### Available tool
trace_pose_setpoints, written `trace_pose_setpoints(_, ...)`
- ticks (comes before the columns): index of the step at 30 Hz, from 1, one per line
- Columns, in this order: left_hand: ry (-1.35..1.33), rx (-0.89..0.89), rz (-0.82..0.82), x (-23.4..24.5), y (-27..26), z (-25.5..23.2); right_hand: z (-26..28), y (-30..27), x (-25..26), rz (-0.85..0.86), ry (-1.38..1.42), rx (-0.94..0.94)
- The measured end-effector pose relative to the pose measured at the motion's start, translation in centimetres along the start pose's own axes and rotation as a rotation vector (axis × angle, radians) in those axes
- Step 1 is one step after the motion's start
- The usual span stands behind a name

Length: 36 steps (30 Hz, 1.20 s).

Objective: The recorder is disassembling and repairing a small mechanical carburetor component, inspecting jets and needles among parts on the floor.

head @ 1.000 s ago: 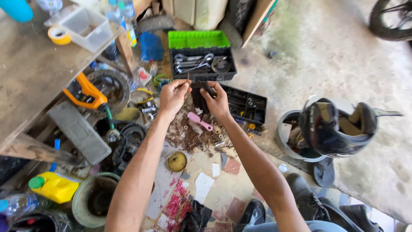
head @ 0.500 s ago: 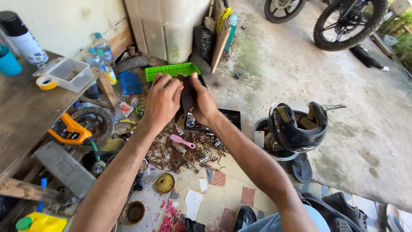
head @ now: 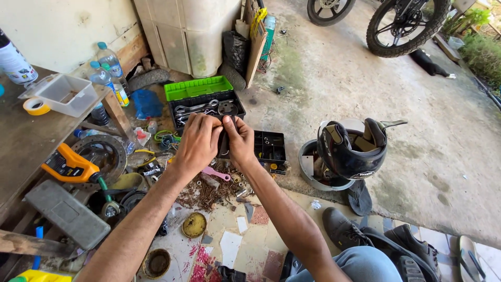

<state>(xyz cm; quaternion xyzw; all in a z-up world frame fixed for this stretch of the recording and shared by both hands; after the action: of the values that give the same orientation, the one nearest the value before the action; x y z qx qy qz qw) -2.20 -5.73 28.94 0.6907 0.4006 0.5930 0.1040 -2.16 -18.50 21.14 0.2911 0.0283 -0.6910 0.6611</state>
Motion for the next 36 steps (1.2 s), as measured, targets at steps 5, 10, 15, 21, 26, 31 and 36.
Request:
trace_pose_setpoints(5,-0.100,0.063,-0.160,1.1,0.2,0.2,0.8,0.4,-0.1,-0.020,-0.122,0.060)
trace_pose_setpoints(10,-0.284,0.395,-0.068,-0.9,-0.6,3.9,1.5,-0.1,-0.4,0.004,-0.429,0.170)
trace_pose_setpoints(15,-1.354,0.885,0.336,-10.4,-7.1,9.1,2.3,-1.5,-2.1,0.079,-0.841,0.177)
trace_pose_setpoints(21,-1.553,0.818,0.463,-7.1,-9.6,8.8,1.3,-2.5,-4.3,0.212,-0.947,0.203)
trace_pose_setpoints(26,-1.008,0.585,0.333,-3.3,-8.1,8.4,-0.6,-1.8,-3.7,0.196,-0.838,0.123)
trace_pose_setpoints(31,-0.163,0.233,0.222,0.8,-6.7,6.5,-1.8,-1.5,-3.6,0.171,-0.756,0.017)
trace_pose_setpoints(36,0.684,-0.074,0.285,0.4,-8.0,5.6,-2.3,0.0,1.2,-0.086,-0.509,-0.309)
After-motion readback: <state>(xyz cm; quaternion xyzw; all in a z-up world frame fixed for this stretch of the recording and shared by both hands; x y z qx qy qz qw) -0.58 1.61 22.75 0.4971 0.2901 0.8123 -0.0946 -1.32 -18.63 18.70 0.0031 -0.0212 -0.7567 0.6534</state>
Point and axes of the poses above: each hand's wrist, its own y-axis towards the middle knuckle, its own x-axis out of the back of the hand, z = x × y, the point moved 8 cm from there along y, towards the middle knuckle, and after that the axes turned 13 degrees about z, right-handed, at the moved point
